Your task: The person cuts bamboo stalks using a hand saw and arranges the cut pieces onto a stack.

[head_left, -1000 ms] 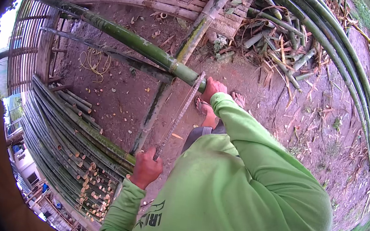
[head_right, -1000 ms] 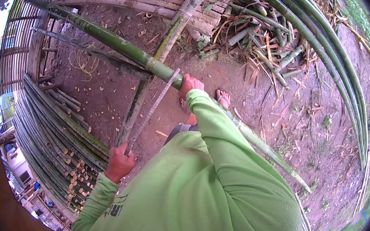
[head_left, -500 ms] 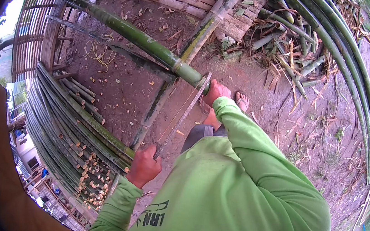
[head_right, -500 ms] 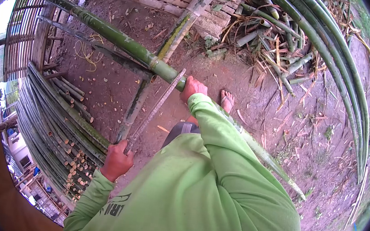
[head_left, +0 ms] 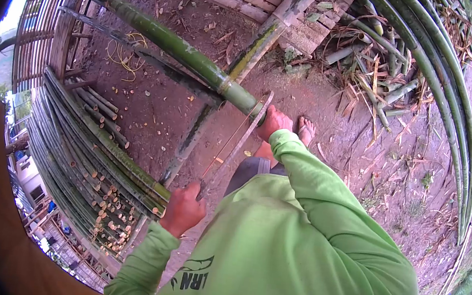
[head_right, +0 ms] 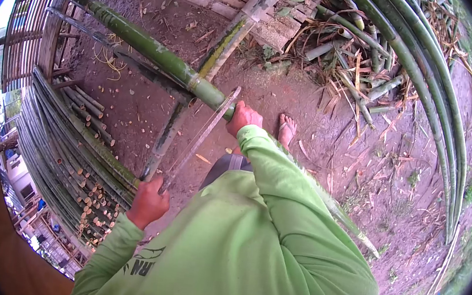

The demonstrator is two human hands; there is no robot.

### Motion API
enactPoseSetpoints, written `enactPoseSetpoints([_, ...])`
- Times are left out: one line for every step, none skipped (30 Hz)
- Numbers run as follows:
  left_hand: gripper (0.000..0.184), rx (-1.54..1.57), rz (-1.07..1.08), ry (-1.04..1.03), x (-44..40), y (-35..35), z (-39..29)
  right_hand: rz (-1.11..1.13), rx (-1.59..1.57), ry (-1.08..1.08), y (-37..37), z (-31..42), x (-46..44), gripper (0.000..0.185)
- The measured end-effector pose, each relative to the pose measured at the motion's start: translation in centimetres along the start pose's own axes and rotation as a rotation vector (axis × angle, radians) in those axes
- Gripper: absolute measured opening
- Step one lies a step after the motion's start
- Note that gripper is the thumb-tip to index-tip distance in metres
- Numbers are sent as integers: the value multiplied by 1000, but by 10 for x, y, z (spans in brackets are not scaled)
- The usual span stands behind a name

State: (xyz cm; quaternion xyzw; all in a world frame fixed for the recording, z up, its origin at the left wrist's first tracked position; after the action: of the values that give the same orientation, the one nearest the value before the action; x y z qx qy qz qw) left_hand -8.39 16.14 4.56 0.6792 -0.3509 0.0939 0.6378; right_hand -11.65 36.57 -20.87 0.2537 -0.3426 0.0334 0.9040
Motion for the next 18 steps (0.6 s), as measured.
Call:
enactPoseSetpoints([12, 10, 36, 9, -37, -16, -1, -67, 0, 47, -9, -6, -2, 40])
enactPoseSetpoints([9, 33, 3, -4, -87, -35, -12, -42, -3, 32, -10, -8, -4, 40])
enactPoseSetpoints([7, 54, -39, -24, -127, -49, -21, -28, -6, 21, -4, -5, -8, 40])
enactPoseSetpoints([6, 47, -58, -33, -130, -54, -24, -1, -11, 2, -2, -1, -1, 40])
enactPoseSetpoints([6, 44, -96, -57, -140, -55, -30, 37, 4, 12, 7, 4, 2, 40])
enactPoseSetpoints([5, 35, -127, -70, -139, -53, -35, 52, 22, 2, 3, 1, 7, 39])
enactPoseSetpoints([5, 47, -9, 22, -109, -38, -30, 62, 41, 3, -4, -4, 6, 39])
enactPoseSetpoints([7, 65, -8, 15, -70, -18, -24, 56, 52, 6, -4, -4, -6, 38])
enactPoseSetpoints([11, 50, -11, 34, -32, -2, -18, 18, 39, 20, -5, -2, -2, 38])
enactPoseSetpoints([9, 12, 15, 52, 7, 5, -13, -27, 19, 24, -10, -4, -2, 39])
enactPoseSetpoints([8, -26, 4, 43, 15, 8, -10, -7, 19, 15, -7, -2, -4, 41])
enactPoseSetpoints([8, -13, 2, 41, 8, 6, -10, 16, 25, 4, -5, -2, -1, 42])
enactPoseSetpoints([9, 4, 12, 44, 3, 2, -12, 4, 25, 13, -9, -4, 5, 42])
enactPoseSetpoints([9, 19, 7, 36, -15, -4, -11, -26, 26, 28, -10, -6, 0, 42])
enactPoseSetpoints([8, 44, -2, 14, -57, -22, -13, -44, 31, 49, -10, -8, -5, 42])
enactPoseSetpoints([8, 52, -29, -2, -104, -40, -21, -9, 34, 22, -12, -9, -4, 42])
enactPoseSetpoints([8, 60, -69, -28, -137, -52, -27, 11, 41, -1, -4, -6, -9, 42])
enactPoseSetpoints([8, 42, -43, -39, -133, -59, -27, 44, 45, -26, 1, -2, -6, 41])
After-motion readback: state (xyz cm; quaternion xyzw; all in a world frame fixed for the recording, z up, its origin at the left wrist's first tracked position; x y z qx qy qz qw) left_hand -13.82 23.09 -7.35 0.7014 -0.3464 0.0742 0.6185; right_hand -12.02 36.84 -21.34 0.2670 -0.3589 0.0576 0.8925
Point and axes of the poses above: each hand's wrist, its own x-axis away from the middle knuckle, its own y-axis out of the back of the hand, z = x × y, the point moved 4 cm from there along -x, towards the middle knuckle, and after that the axes turned 14 degrees about -x, right-handed, at the moved point
